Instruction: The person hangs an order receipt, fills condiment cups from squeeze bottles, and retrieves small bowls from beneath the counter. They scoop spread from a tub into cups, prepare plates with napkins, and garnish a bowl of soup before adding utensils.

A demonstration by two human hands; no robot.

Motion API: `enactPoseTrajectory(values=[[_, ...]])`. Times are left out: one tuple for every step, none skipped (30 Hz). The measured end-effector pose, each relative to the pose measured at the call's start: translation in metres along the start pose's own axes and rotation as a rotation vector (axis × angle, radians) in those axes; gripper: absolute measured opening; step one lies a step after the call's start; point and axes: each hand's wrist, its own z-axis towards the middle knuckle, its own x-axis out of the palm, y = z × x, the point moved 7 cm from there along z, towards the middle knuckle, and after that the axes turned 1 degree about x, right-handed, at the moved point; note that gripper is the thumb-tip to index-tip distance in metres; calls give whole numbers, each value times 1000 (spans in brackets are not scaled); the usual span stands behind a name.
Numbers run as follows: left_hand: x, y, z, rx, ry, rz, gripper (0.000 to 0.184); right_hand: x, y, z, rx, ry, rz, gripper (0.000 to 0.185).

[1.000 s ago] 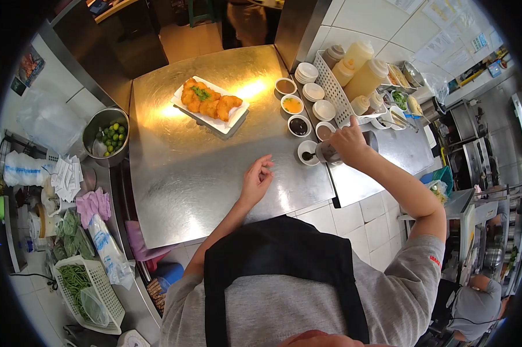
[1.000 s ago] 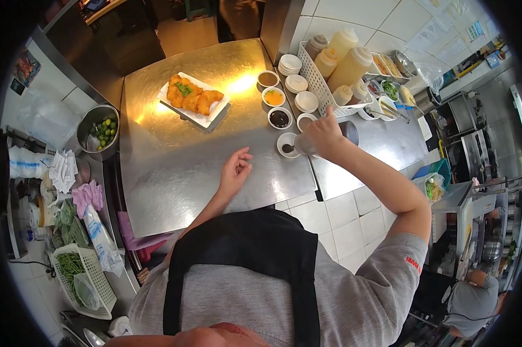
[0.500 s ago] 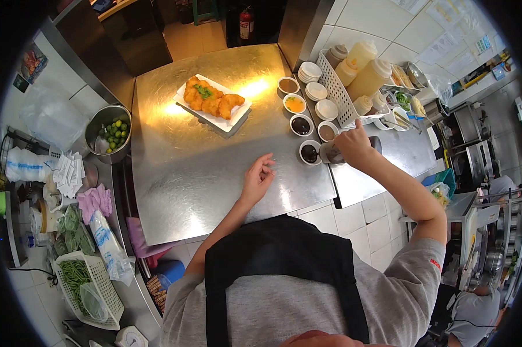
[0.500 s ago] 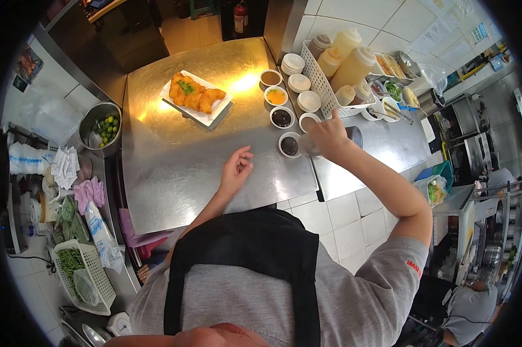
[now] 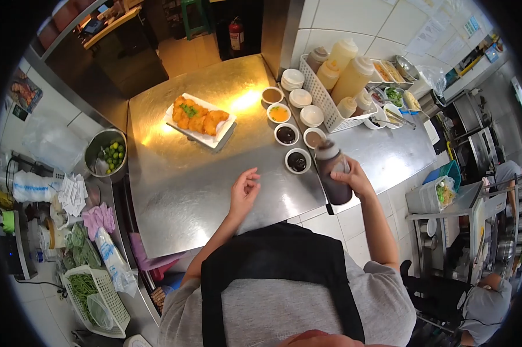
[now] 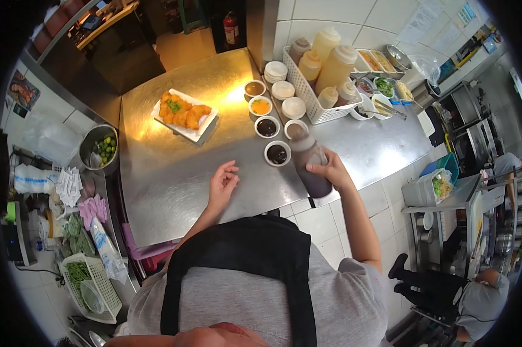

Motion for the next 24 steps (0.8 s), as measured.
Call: enactPoseTrajectory(values=[[4,-1,5,7,10,3,41,-12,8,7,-47,-73,7,55],[8,-8,8,1,20,29,40,-24,18,19,-92,-146,17,54],[11,-16,11,-6,30,56,39,-29,46,30,-227,-159,68,50],[18,-27,18,0,39,63,39,-28,83,36,-402,-258,81,48],[29,-42,28,40,63,78,36,-34,108,48,-513,-283,71,50],[41,-53,40,84,86,92,34,-37,133,60,-668,-276,99,51],[51,-59,54,96,91,93,34,-42,145,72,-684,-300,107,50],[62,-68,69,154,108,86,32,-48,154,89,-725,-296,19,47],[72,-76,83,211,123,78,29,-58,153,112,-746,-327,-102,47],[82,-79,98,222,122,78,29,-66,150,128,-766,-357,-223,47],[90,-82,113,238,113,61,27,-64,151,132,-781,-409,-368,48],[98,-82,127,251,103,45,26,-63,150,136,-790,-460,-512,48],[107,-79,141,267,105,88,26,-71,133,151,-764,-525,-637,48],[116,-77,154,283,105,131,25,-70,128,152,-677,-519,-737,47],[126,-75,167,235,137,229,26,-72,118,158,-560,-480,-775,46],[135,-72,178,237,133,226,26,-75,107,164,-439,-439,-811,45],[148,-72,188,405,117,394,28,-79,105,167,-443,-436,-814,45],[162,-80,189,570,99,563,30,-80,98,174,-370,-356,-920,42],[174,-70,197,438,140,561,39,-84,89,179,-293,-276,-1023,40],[186,-70,196,436,141,558,39,-91,90,175,-291,-276,-1026,40],[193,-70,194,424,64,618,42,-95,98,164,-368,-232,-778,38],[198,-71,193,412,-15,678,46,-101,108,152,-441,-187,-529,35],[203,-64,194,317,-5,648,53,-117,111,142,-442,-225,-236,33],[209,-63,193,320,-5,645,53,-131,115,122,-515,-362,-130,33]])
